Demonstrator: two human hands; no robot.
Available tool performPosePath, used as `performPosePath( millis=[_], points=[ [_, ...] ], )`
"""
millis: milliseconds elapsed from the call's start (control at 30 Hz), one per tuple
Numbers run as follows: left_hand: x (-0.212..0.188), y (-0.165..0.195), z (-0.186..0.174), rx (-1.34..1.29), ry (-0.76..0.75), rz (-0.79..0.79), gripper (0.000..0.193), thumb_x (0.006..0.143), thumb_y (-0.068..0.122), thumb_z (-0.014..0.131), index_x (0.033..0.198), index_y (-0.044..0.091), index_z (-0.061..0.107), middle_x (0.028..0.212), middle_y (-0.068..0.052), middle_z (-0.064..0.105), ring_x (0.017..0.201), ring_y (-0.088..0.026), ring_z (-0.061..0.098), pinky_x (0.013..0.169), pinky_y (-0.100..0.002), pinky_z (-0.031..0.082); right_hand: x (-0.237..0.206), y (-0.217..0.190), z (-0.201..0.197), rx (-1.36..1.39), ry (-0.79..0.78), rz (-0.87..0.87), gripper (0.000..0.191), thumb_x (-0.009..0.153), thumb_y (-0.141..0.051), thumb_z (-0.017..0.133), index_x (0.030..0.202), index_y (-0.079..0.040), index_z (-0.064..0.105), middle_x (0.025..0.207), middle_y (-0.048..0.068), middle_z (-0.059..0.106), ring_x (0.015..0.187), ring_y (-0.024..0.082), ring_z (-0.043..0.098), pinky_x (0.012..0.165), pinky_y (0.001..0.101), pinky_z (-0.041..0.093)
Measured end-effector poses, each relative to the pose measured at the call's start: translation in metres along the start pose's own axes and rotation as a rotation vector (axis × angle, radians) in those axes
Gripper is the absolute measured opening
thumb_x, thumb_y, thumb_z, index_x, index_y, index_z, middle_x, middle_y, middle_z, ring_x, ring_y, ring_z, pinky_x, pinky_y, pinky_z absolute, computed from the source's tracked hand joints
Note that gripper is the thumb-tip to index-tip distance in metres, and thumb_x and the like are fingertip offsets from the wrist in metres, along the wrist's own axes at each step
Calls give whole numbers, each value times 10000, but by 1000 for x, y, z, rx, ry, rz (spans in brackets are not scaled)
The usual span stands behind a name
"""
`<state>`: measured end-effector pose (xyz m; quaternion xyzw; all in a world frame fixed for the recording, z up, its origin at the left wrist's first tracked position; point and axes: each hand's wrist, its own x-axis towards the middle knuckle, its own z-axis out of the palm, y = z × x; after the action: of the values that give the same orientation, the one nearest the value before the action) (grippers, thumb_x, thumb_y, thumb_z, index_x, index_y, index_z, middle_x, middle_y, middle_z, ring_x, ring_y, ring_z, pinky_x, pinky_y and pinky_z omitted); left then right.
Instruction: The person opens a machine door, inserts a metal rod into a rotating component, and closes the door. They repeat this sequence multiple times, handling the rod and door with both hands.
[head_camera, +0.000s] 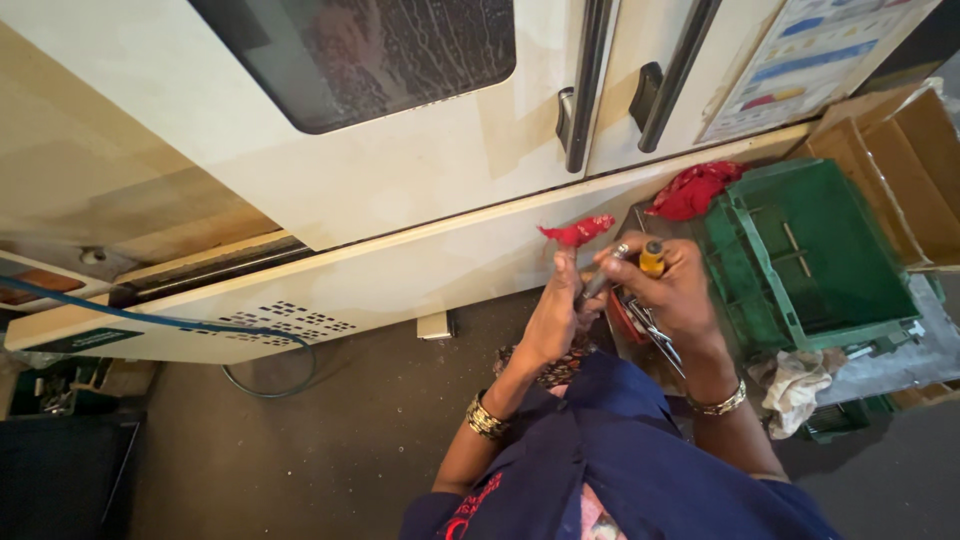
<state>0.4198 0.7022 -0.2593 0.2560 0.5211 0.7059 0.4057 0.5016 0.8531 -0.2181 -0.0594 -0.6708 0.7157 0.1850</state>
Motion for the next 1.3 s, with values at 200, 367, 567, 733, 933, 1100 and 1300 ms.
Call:
performPosePath(
  millis=[200, 367, 567, 733, 933, 1100, 1300],
  points=[
    [3, -9, -10, -51, -36, 16, 753, 1005, 798, 120, 757, 149, 410, 667, 79, 321, 562, -61, 283, 507, -247, 246, 14, 14, -36, 417, 297, -145, 165, 1063, -166, 702, 952, -44, 699, 860, 40, 690, 616, 37, 527, 563, 216, 434],
    [5, 1, -19, -100, 78, 98, 358, 1061, 445, 362, 1198, 117, 407, 737, 48, 412, 598, -68, 343, 535, -255, 303, 7, -2, -35, -145, 243, -147, 128, 1019, -125, 751, 978, -9, 719, 885, 26, 679, 747, 24, 556, 671, 183, 430],
    [8, 8, -16, -62, 62, 327, 503, 1089, 147, 417, 1511, 74, 153, 902, 5, 484, 721, -57, 405, 615, -222, 363, 8, -24, -4, -475, 91, -367, 220, 922, -25, 781, 1139, -51, 756, 1011, 36, 691, 854, 86, 623, 723, 218, 481],
    [6, 5, -17, 66, 84, 379, 359, 1121, 97, 431, 1404, 36, 219, 1008, -11, 551, 785, -61, 462, 673, -230, 415, 8, -29, 12, -728, 51, -537, 434, 869, 27, 790, 1272, -123, 734, 1013, 51, 661, 818, 130, 633, 702, 257, 505],
    [4, 7, -19, 198, 161, 412, 209, 1128, 119, 448, 1285, 12, 359, 975, -6, 560, 800, -67, 485, 697, -240, 437, 10, -25, 20, -910, -6, -557, 677, 615, 26, 820, 1256, -175, 741, 1012, 65, 664, 702, 134, 621, 608, 293, 505],
    [-2, 15, -20, 446, 231, 451, 192, 1146, 135, 498, 1262, 13, 406, 937, -29, 554, 807, -96, 510, 753, -275, 471, 10, -24, 24, -761, 44, -530, 555, 786, 58, 804, 1282, -184, 753, 1053, 35, 650, 777, 98, 619, 622, 225, 501],
    [-3, 20, -20, 295, 173, 504, 575, 1112, 155, 452, 1553, 14, 111, 991, -5, 566, 868, -70, 528, 812, -256, 481, 14, -33, 21, -496, 56, -341, 618, 828, -314, 794, 1308, -44, 515, 1169, 54, 623, 737, 90, 554, 663, 206, 489]
  ],
)
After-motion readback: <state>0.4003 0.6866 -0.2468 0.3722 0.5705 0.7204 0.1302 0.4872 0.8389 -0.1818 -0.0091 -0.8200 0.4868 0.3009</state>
